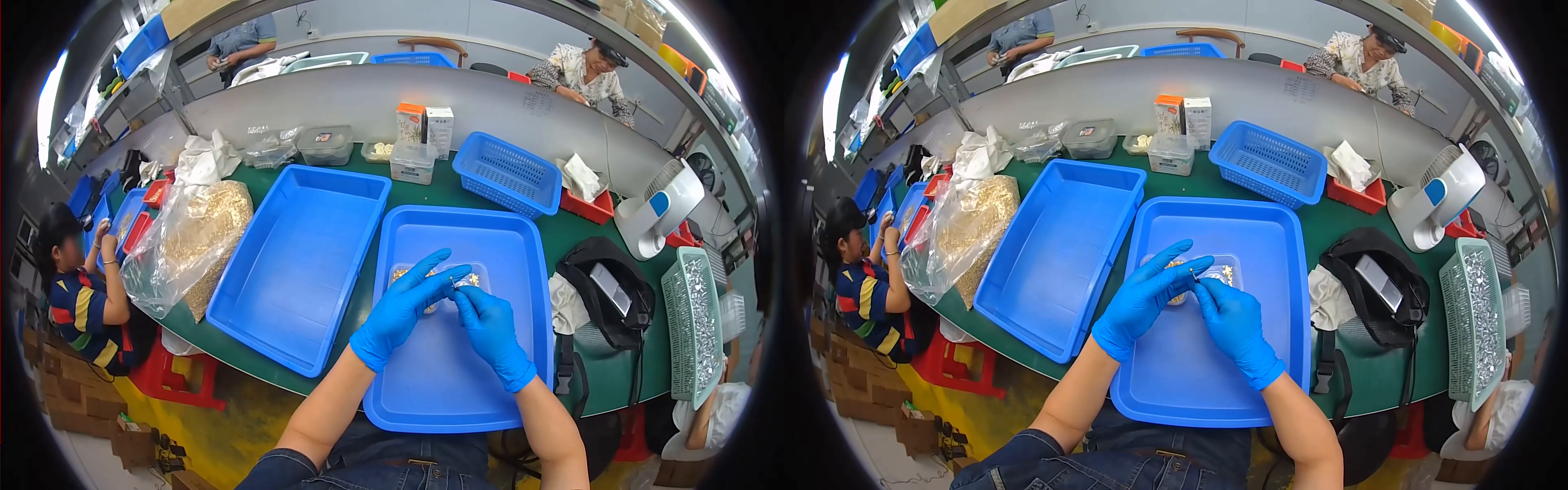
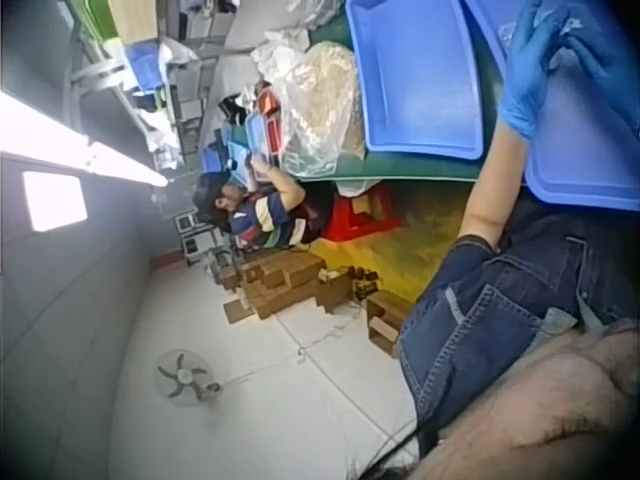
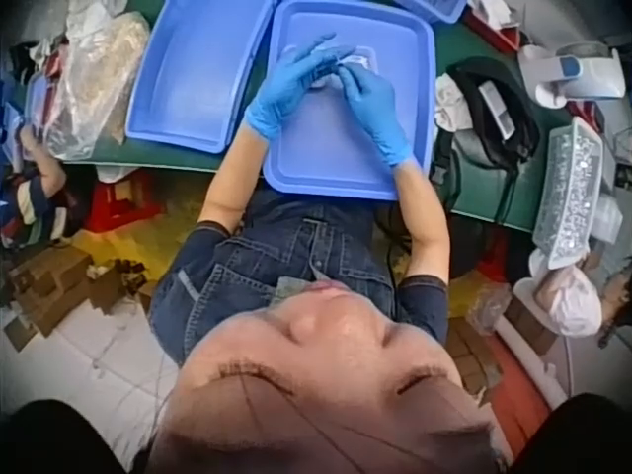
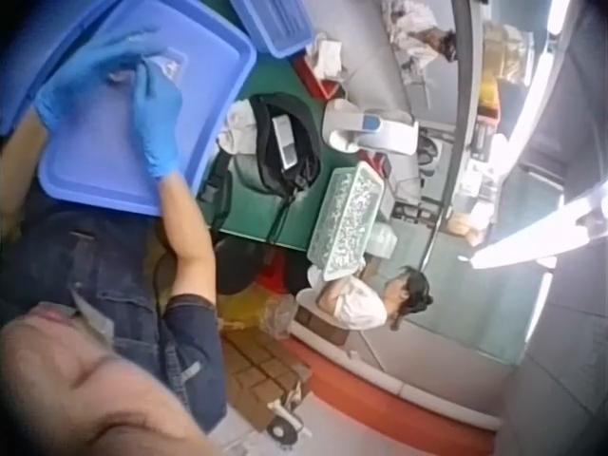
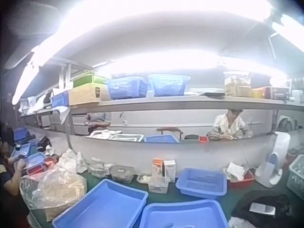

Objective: The user is manually inspecting and placing small electronic components into a transparent tray.

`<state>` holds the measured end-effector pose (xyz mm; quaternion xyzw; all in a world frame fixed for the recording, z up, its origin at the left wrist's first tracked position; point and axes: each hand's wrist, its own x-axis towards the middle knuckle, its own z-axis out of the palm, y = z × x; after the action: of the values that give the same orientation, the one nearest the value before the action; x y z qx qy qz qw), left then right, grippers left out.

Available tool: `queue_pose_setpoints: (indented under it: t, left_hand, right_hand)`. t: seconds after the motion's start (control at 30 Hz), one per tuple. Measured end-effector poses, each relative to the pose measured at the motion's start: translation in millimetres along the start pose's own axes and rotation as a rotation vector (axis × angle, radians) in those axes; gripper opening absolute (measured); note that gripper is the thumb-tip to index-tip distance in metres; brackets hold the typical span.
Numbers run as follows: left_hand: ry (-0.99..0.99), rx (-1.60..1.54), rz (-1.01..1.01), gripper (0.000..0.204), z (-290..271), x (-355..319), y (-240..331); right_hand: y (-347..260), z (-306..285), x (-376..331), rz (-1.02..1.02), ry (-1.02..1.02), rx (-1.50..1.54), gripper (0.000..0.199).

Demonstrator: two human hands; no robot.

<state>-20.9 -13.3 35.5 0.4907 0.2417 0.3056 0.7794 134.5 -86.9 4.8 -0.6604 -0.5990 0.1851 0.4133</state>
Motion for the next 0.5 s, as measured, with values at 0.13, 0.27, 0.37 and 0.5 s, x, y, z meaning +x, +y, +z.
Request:
queue_pose_setpoints:
  t: [0.13,0.27,0.37,0.5]
  left_hand:
    - [0.018,0.042,0.007,0.049,1,-2,0]
    - [0.016,0.028,0.034,0.049,1,0,-2]
    - [0.019,0.014,0.002,0.049,4,0,0]
    - [0.138,-0.016,0.102,0.039,-1,3,-13]
  right_hand:
    - [-1,1,0,-0.026,-0.031,-0.012,0.022]
    - [0,1,-2,-0.030,-0.031,-0.002,0.021]
    - [-1,-1,-1,-0.090,0.030,-0.010,0.018]
    - [-6,-5,1,-0.233,0.152,-0.060,0.014]
